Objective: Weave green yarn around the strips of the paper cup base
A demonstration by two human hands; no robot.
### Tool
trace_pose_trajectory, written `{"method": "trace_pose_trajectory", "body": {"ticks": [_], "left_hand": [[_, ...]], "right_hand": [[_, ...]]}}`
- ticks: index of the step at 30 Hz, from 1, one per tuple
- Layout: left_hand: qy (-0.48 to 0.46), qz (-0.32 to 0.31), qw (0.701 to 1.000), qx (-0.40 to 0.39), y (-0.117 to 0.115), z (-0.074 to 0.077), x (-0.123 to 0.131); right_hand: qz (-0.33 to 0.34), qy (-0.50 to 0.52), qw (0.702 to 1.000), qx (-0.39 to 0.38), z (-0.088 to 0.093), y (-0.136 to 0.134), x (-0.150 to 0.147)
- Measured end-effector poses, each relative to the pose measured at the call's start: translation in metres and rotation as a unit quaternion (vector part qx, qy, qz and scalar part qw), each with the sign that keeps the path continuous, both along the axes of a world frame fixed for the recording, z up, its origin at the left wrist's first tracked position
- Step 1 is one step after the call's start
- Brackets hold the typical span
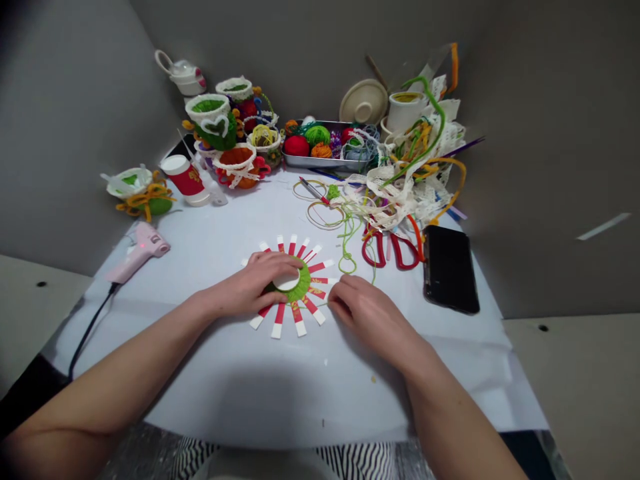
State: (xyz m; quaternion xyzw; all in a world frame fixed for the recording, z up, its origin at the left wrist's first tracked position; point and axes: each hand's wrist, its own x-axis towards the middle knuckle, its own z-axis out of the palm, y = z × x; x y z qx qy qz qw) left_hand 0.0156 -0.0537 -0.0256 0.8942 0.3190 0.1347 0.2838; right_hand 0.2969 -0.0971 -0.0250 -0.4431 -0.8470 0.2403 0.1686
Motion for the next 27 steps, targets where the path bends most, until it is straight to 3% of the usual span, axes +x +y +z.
{"method": "trace_pose_trajectory", "body": {"ticks": [8, 13, 22, 27], "left_hand": [[-0.005, 0.001, 1.000, 0.004, 0.000, -0.001, 0.000], [-0.005, 0.005, 1.000, 0.010, -0.001, -0.001, 0.002], [-0.028, 0.082, 0.996, 0.029, -0.005, -0.008, 0.006], [-0.024, 0.054, 0.997, 0.049, -0.003, -0.002, 0.003]], "right_hand": [[-0.152, 0.031, 0.987, 0.051, -0.026, 0.009, -0.022], [-0.153, 0.022, 0.987, 0.049, -0.030, 0.009, -0.024], [-0.140, 0.010, 0.989, 0.043, -0.028, 0.009, -0.022], [-0.087, 0.064, 0.993, 0.047, -0.025, 0.007, -0.017]]}}
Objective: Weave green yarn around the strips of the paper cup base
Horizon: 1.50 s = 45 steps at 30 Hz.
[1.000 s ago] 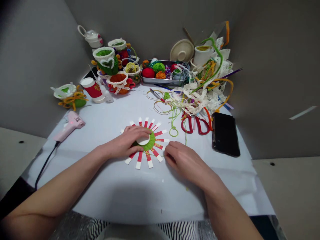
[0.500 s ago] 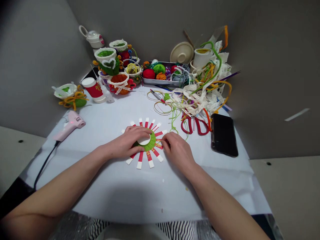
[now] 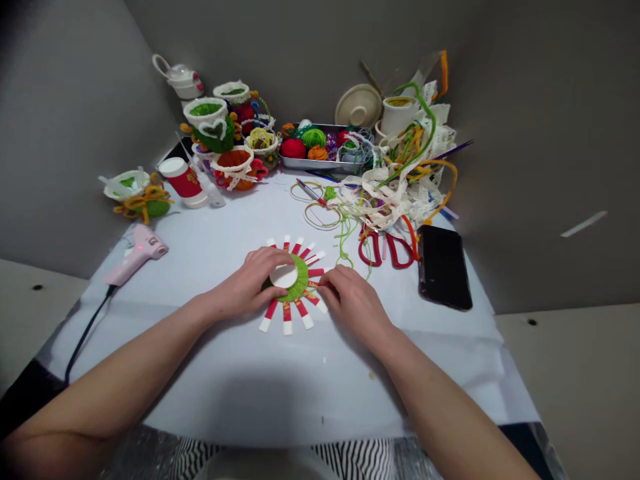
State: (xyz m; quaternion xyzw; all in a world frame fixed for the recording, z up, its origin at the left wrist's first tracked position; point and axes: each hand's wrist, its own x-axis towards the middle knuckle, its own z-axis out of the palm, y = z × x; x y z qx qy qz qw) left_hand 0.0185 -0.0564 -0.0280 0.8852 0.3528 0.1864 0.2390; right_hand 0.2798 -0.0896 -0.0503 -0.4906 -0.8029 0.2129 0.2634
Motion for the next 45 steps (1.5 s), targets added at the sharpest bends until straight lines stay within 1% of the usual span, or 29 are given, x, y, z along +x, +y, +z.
{"method": "trace_pose_trajectory", "body": {"ticks": [4, 8, 14, 17, 24, 29, 33, 36, 40, 45], "left_hand": [[0.000, -0.034, 0.999, 0.028, 0.002, -0.001, -0.005], [0.016, -0.056, 0.998, 0.012, 0.002, -0.005, -0.006], [0.023, -0.035, 0.999, -0.009, -0.001, -0.003, 0.000], [0.023, -0.025, 0.999, -0.021, -0.001, -0.005, 0.002], [0.017, -0.025, 0.999, -0.027, -0.001, -0.008, 0.001], [0.018, -0.026, 0.999, -0.026, 0.000, -0.007, 0.001], [0.022, -0.028, 0.999, -0.028, 0.000, -0.006, 0.000], [0.022, -0.029, 0.999, -0.027, 0.000, -0.006, 0.000], [0.016, -0.032, 0.999, -0.027, 0.000, -0.007, 0.000], [0.014, -0.033, 0.999, -0.027, 0.000, -0.007, 0.000]], "right_hand": [[0.056, 0.047, 0.997, 0.018, 0.005, -0.003, 0.002], [0.065, 0.039, 0.997, 0.019, 0.005, -0.003, 0.001], [0.064, 0.025, 0.998, 0.011, 0.006, -0.003, 0.001], [0.079, 0.018, 0.997, -0.001, 0.010, -0.004, 0.003], [0.144, -0.001, 0.989, -0.018, 0.019, -0.007, 0.017], [0.197, -0.037, 0.977, -0.070, 0.030, -0.011, 0.023], [0.222, -0.086, 0.966, -0.102, 0.035, -0.015, 0.021], [0.211, -0.118, 0.964, -0.108, 0.034, -0.019, 0.021], [0.167, -0.151, 0.969, -0.099, 0.035, -0.023, 0.022], [0.115, -0.146, 0.979, -0.082, 0.035, -0.019, 0.024]]}}
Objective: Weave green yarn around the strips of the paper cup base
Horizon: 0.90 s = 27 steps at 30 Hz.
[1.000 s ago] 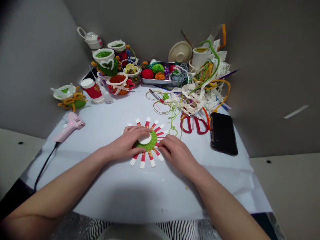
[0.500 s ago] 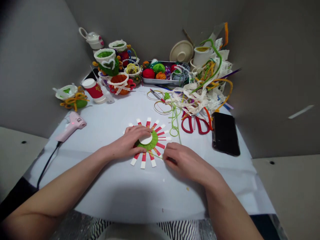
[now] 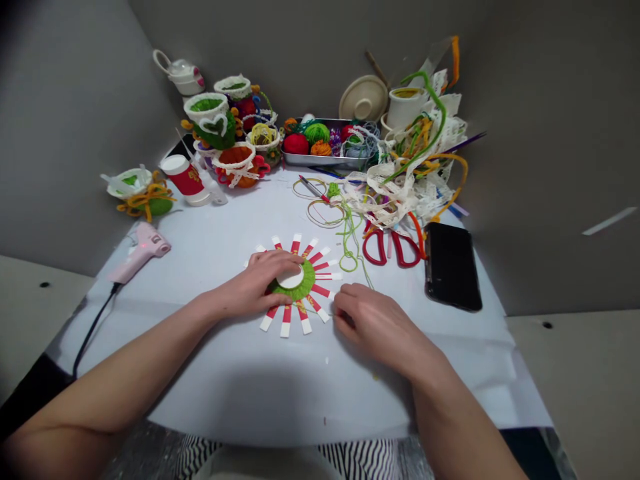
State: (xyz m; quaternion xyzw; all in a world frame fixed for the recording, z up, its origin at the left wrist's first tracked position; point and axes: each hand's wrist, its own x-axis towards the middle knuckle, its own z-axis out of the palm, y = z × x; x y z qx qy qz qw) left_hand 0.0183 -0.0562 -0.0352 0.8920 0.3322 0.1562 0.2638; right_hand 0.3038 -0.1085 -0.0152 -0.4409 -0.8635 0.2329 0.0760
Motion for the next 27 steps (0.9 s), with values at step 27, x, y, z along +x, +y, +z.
{"method": "trace_pose_trajectory", "body": {"ticks": [27], "left_hand": [[-0.021, 0.086, 0.996, -0.002, -0.004, 0.001, 0.008]], "right_hand": [[-0.171, 0.113, 0.971, 0.121, -0.041, 0.025, -0.025]]}}
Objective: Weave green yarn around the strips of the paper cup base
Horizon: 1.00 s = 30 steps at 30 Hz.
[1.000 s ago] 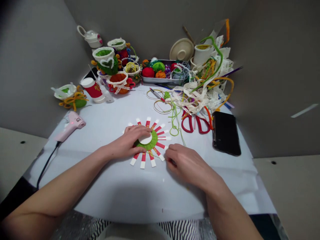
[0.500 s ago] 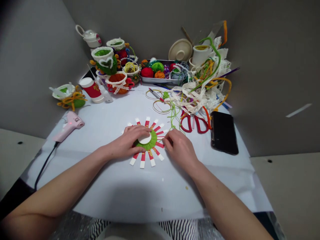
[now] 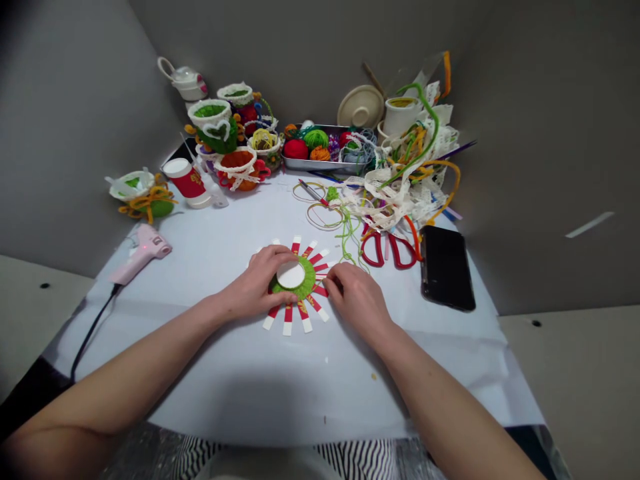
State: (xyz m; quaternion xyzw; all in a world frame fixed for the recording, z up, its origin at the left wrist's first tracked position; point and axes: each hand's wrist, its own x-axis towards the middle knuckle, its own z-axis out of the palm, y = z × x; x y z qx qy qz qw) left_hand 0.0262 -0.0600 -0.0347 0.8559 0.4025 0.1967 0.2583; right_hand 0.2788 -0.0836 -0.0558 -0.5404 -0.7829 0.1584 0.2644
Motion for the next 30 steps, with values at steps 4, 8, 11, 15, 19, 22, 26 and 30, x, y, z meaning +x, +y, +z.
{"method": "trace_pose_trajectory", "body": {"ticks": [4, 8, 11, 15, 19, 22, 26, 30], "left_hand": [[-0.008, 0.016, 1.000, 0.015, 0.000, 0.000, 0.000], [-0.016, -0.021, 0.999, 0.025, 0.004, 0.010, -0.010], [0.000, -0.065, 0.998, 0.008, 0.008, 0.017, -0.018], [0.019, -0.105, 0.994, -0.019, 0.009, 0.016, -0.021], [0.014, -0.116, 0.993, -0.024, 0.005, 0.011, -0.015], [0.017, -0.106, 0.994, -0.027, 0.004, 0.010, -0.011], [0.020, -0.106, 0.994, -0.036, 0.005, 0.006, -0.013], [0.017, -0.108, 0.993, -0.036, 0.006, 0.003, -0.015]], "right_hand": [[0.019, 0.009, 1.000, -0.009, 0.002, -0.001, 0.002], [0.084, 0.040, 0.996, 0.003, 0.011, -0.005, 0.004], [0.139, 0.053, 0.989, 0.002, 0.018, -0.008, 0.004], [0.170, 0.038, 0.985, -0.013, 0.019, -0.009, 0.003], [0.169, 0.034, 0.985, -0.018, 0.017, -0.008, 0.003], [0.170, 0.034, 0.985, -0.018, 0.017, -0.009, 0.004], [0.187, 0.042, 0.981, -0.028, 0.020, -0.010, 0.008], [0.219, 0.041, 0.974, -0.041, 0.026, -0.012, 0.018]]}}
